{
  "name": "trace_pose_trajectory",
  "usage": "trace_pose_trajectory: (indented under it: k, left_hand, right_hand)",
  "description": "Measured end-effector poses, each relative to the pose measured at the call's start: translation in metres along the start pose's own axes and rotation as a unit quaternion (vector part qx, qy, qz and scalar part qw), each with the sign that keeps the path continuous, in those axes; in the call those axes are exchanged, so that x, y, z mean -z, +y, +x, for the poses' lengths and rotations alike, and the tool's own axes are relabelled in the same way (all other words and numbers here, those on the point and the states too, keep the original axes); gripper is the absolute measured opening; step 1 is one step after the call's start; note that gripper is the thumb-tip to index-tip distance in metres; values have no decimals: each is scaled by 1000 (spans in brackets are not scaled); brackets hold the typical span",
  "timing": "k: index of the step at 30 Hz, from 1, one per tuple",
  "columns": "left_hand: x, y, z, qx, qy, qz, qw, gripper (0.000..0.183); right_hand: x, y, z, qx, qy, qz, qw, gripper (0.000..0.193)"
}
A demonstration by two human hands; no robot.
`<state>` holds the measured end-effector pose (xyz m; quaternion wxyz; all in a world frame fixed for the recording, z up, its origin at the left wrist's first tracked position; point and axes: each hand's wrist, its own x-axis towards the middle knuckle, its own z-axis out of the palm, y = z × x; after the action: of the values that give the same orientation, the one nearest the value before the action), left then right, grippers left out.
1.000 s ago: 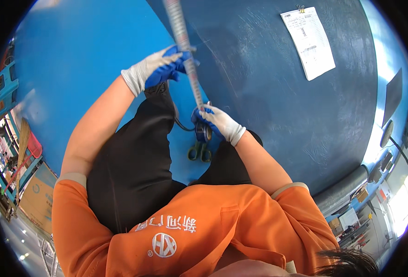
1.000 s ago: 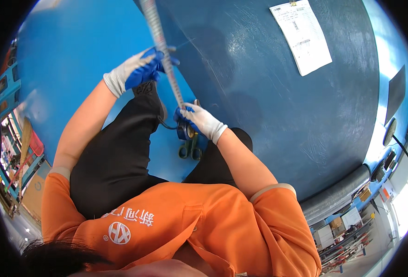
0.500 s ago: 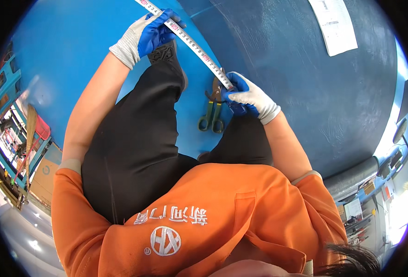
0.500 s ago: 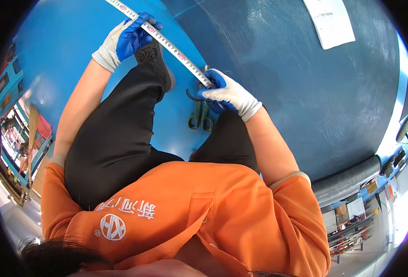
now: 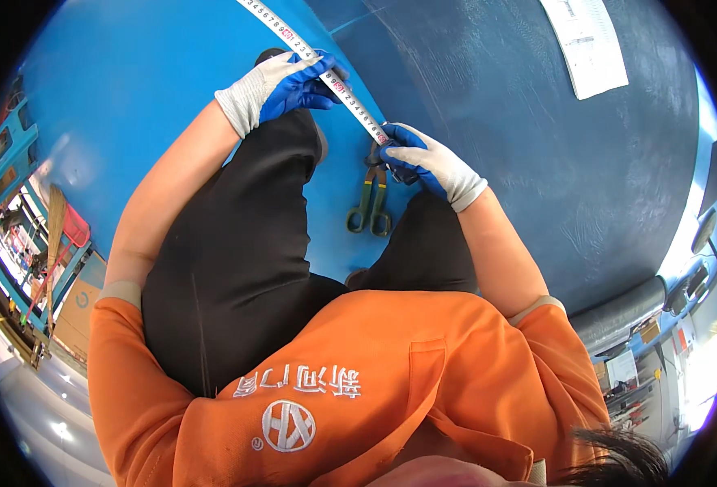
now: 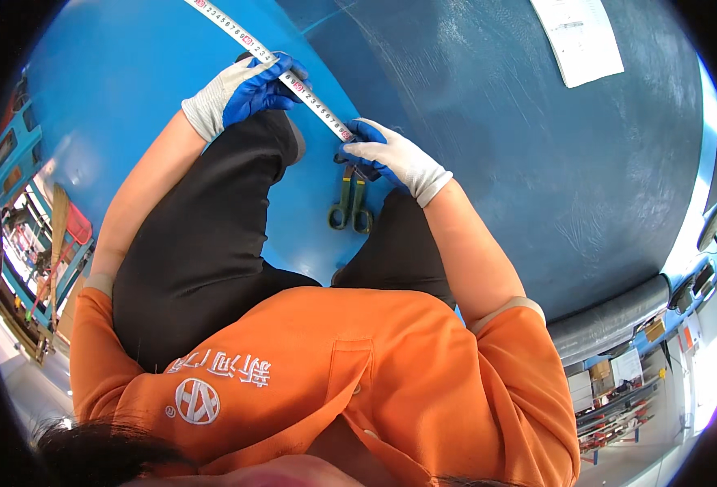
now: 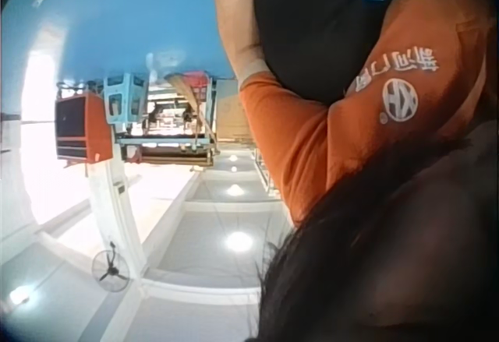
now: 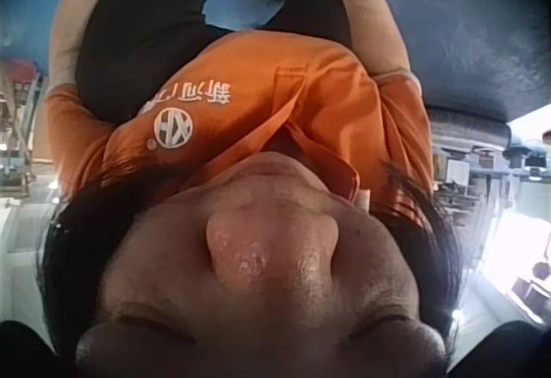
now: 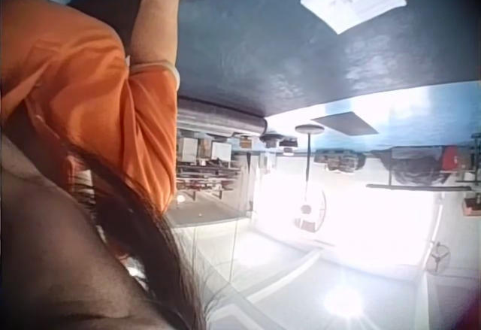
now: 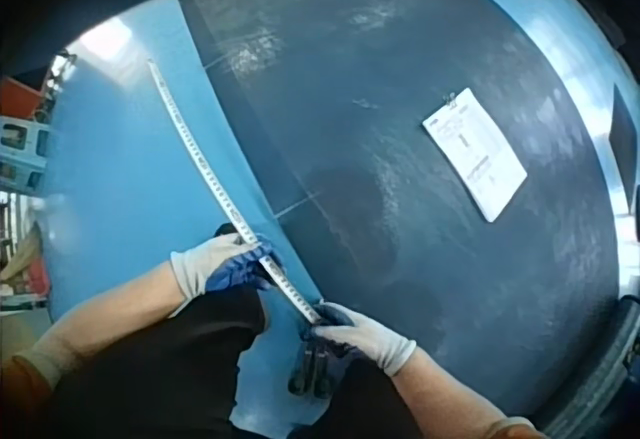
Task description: Measuring and marking a large blue sheet of material on the fabrication floor using a measuring tape and a marking tool.
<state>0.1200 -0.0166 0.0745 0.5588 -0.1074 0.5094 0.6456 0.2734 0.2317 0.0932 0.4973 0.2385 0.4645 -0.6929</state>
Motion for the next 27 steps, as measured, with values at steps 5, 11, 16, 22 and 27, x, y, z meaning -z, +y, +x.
trace_pose_trajectory:
  k: [5,11,16,22,27]
  left_hand:
    - [3,-5,4,15,-15,-6,1000,31]
    - [-1,-9,4,17,-14,-13,1000,32]
    - [-2,-9,1,27,10,-9,1000,32]
    - [-3,-8,0,13,-10,-3,1000,33]
    - [-8,-4,-6,41,-17,19,999,32]
  right_hand:
    - [-5,3,-3,14,4,77,997,66]
    - [-12,10,1,18,32,98,995,66]
    - [-14,17,9,29,38,113,992,61]
    - [-11,22,14,26,16,123,992,53]
    - [-15,28,16,24,45,101,994,47]
